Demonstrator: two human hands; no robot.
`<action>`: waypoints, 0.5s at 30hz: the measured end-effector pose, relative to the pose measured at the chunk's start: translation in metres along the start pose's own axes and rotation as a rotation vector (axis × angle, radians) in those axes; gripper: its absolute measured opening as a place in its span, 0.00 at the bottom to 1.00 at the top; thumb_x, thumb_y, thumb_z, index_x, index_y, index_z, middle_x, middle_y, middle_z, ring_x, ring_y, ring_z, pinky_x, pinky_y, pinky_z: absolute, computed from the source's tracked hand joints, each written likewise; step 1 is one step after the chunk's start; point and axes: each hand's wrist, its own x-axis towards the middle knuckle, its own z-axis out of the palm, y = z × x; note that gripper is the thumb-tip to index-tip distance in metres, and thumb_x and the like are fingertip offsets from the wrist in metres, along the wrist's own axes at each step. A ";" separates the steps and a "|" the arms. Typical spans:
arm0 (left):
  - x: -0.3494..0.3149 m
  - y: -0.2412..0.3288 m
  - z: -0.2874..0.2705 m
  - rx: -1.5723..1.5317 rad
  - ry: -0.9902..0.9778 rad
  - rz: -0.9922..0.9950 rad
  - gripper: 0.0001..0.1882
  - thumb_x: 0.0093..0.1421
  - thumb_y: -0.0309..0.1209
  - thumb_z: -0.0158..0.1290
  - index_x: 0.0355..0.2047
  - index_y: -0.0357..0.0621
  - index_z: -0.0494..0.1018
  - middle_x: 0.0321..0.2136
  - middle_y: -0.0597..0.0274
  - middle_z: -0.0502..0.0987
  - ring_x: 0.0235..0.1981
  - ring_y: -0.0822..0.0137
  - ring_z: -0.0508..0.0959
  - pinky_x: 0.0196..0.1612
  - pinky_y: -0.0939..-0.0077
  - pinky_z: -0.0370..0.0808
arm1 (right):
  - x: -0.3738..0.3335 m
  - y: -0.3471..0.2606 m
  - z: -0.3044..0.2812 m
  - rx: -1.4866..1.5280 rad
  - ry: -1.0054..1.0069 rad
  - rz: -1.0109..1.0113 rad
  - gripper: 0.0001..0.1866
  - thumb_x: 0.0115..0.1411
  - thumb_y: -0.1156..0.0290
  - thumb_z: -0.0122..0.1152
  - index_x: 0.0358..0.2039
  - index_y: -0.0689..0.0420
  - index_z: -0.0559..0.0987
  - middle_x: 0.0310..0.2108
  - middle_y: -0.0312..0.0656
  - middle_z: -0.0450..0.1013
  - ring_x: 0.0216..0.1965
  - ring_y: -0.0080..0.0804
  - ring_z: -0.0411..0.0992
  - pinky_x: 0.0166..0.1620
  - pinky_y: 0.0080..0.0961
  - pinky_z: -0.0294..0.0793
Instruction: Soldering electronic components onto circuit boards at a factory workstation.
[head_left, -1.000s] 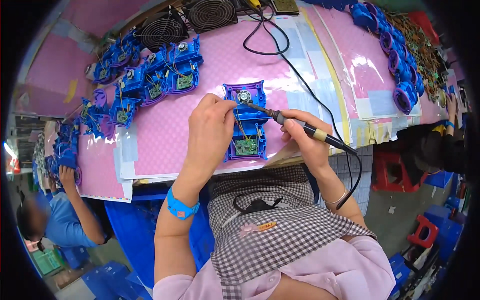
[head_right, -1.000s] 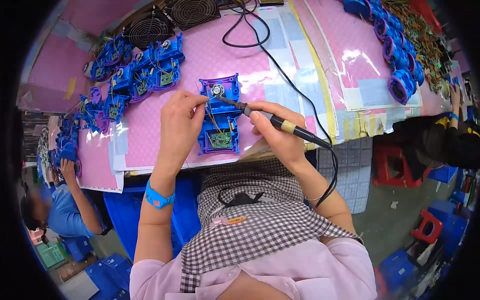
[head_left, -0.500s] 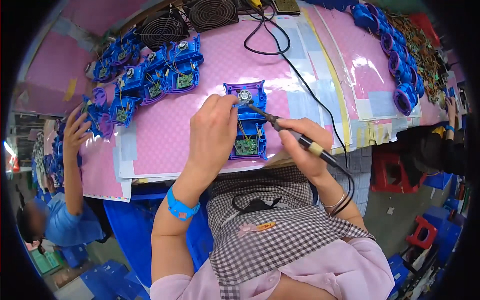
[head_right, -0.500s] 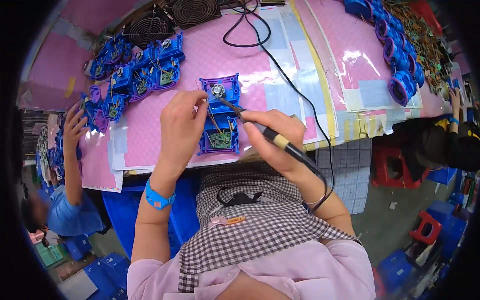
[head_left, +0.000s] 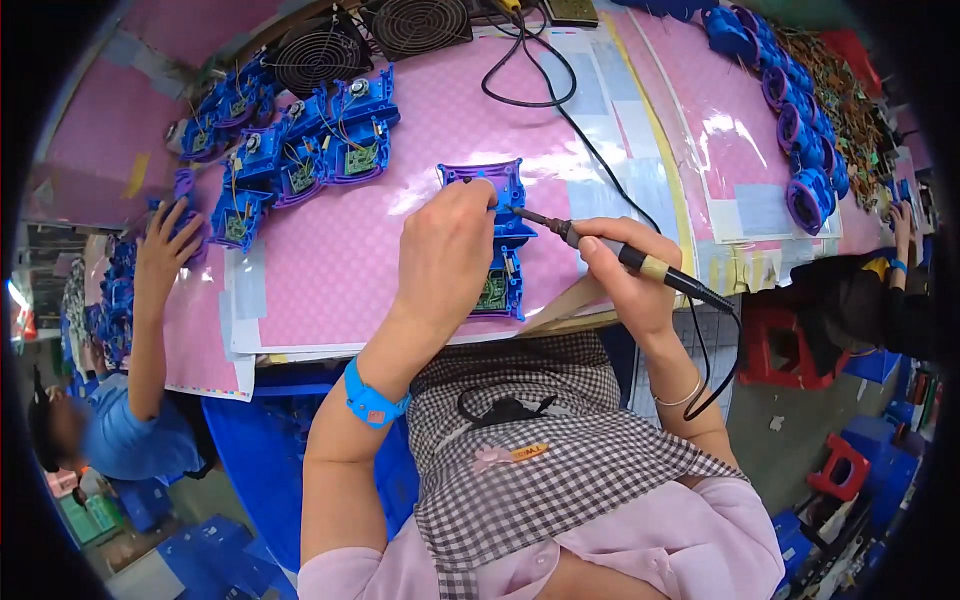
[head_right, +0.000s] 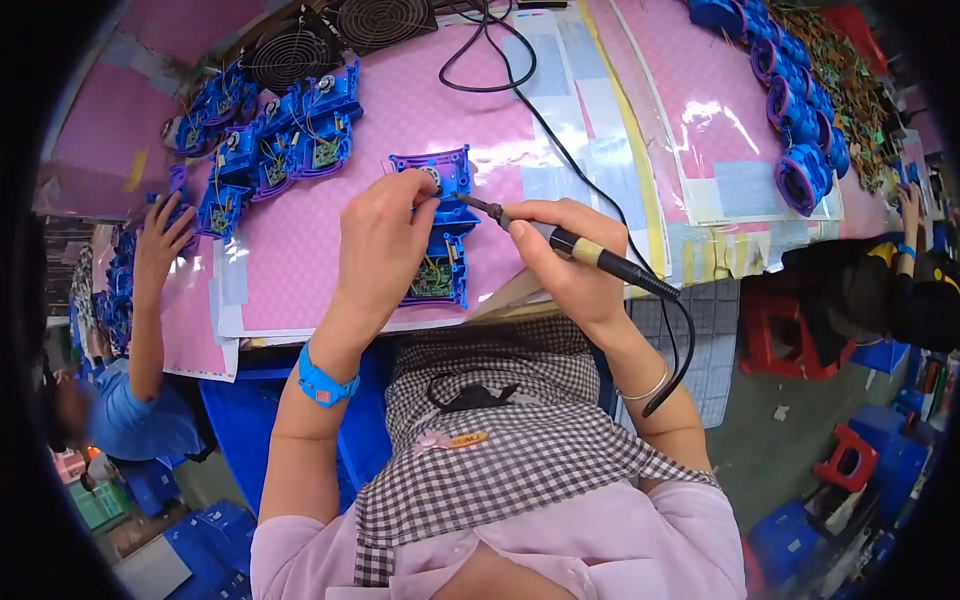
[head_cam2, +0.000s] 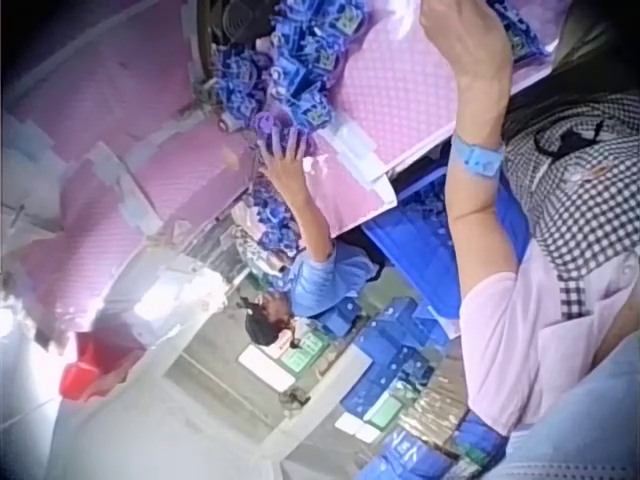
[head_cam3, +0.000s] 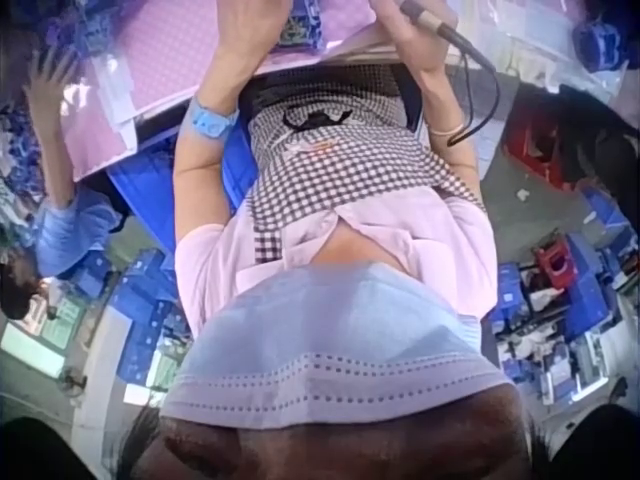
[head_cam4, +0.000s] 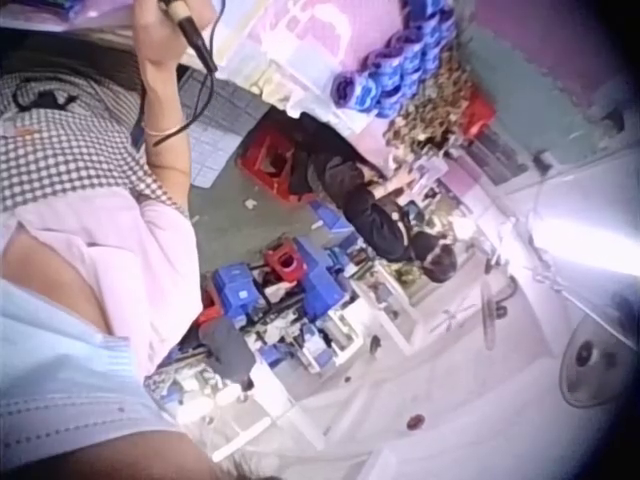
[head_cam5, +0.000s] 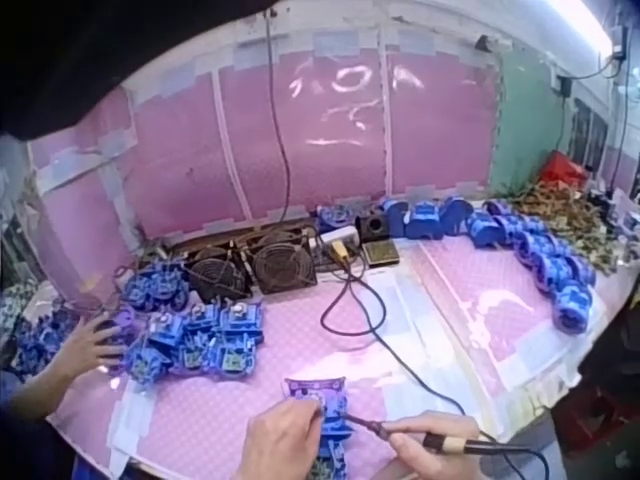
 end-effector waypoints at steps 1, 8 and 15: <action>0.001 0.000 0.001 0.001 0.000 -0.001 0.04 0.52 0.21 0.52 0.29 0.38 0.70 0.24 0.50 0.73 0.27 0.47 0.75 0.30 0.56 0.71 | 0.001 0.001 0.001 -0.012 -0.010 -0.006 0.09 0.54 0.75 0.61 0.35 0.64 0.81 0.23 0.39 0.75 0.21 0.19 0.70 0.25 0.15 0.66; 0.004 -0.003 0.006 0.001 -0.024 -0.025 0.04 0.52 0.21 0.53 0.29 0.38 0.70 0.25 0.50 0.74 0.28 0.48 0.76 0.30 0.55 0.71 | 0.003 0.002 0.003 -0.022 -0.021 -0.004 0.09 0.53 0.76 0.61 0.34 0.64 0.82 0.22 0.39 0.76 0.21 0.19 0.69 0.25 0.16 0.65; 0.005 -0.002 0.008 0.036 -0.041 -0.023 0.04 0.52 0.22 0.54 0.30 0.39 0.72 0.26 0.50 0.75 0.28 0.49 0.76 0.30 0.57 0.72 | 0.003 0.001 0.003 -0.015 -0.028 0.007 0.09 0.53 0.76 0.61 0.34 0.64 0.82 0.22 0.39 0.75 0.22 0.19 0.69 0.26 0.16 0.65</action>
